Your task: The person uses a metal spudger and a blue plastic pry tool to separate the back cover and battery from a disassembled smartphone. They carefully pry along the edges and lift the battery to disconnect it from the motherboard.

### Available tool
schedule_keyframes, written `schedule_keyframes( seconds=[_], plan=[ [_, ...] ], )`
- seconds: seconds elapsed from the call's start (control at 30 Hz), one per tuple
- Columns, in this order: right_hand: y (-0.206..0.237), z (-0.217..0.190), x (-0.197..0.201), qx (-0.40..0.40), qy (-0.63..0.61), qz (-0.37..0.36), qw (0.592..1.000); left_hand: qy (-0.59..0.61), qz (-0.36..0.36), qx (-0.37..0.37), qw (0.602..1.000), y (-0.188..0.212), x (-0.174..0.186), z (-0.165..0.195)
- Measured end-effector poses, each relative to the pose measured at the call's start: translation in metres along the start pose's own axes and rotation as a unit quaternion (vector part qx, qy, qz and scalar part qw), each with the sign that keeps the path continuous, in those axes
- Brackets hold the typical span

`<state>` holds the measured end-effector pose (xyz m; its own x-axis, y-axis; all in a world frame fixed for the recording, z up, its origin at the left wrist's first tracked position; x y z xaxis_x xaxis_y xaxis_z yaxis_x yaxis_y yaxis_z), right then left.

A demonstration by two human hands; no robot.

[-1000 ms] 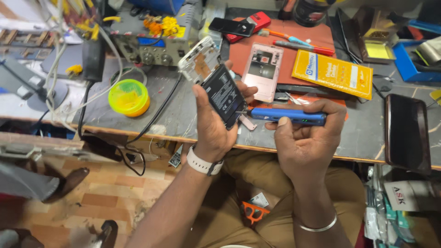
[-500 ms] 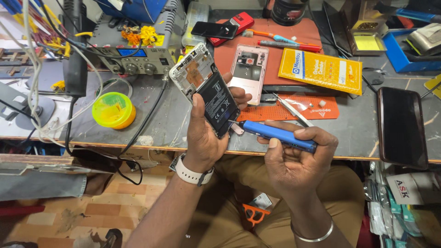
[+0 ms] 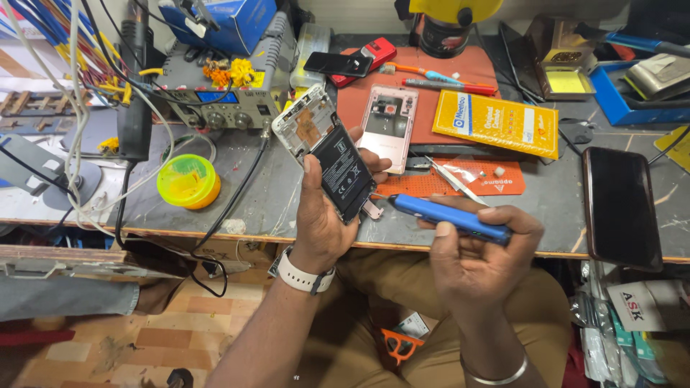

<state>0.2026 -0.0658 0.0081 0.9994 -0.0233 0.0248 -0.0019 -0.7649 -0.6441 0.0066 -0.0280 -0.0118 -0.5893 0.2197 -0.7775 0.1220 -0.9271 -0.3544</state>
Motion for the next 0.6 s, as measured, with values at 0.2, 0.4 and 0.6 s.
schedule_keyframes(
  seconds=[0.2,0.4,0.6],
  plan=[
    [-0.008,0.010,0.017,-0.012,0.009,0.037,0.999,0.024,0.003,0.011,1.000,-0.002,0.002,0.000],
    [-0.008,0.012,0.014,0.008,0.041,0.029,0.999,0.029,-0.041,0.070,0.996,0.000,-0.007,0.000],
    [-0.010,0.005,0.011,0.022,0.064,0.017,0.998,-0.001,-0.052,0.106,0.993,-0.001,-0.009,-0.005]
  ],
)
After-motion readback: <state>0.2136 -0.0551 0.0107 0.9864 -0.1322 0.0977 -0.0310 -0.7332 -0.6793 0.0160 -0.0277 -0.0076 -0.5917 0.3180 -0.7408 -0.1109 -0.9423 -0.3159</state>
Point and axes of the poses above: each hand's wrist, its own y-axis away from the middle knuckle, its own x-axis out of the back of the hand, z = x × y, the point moved 6 cm from there along -y, towards the middle knuckle, and after that the axes turned 7 degrees about y, right-handed, at the moved point
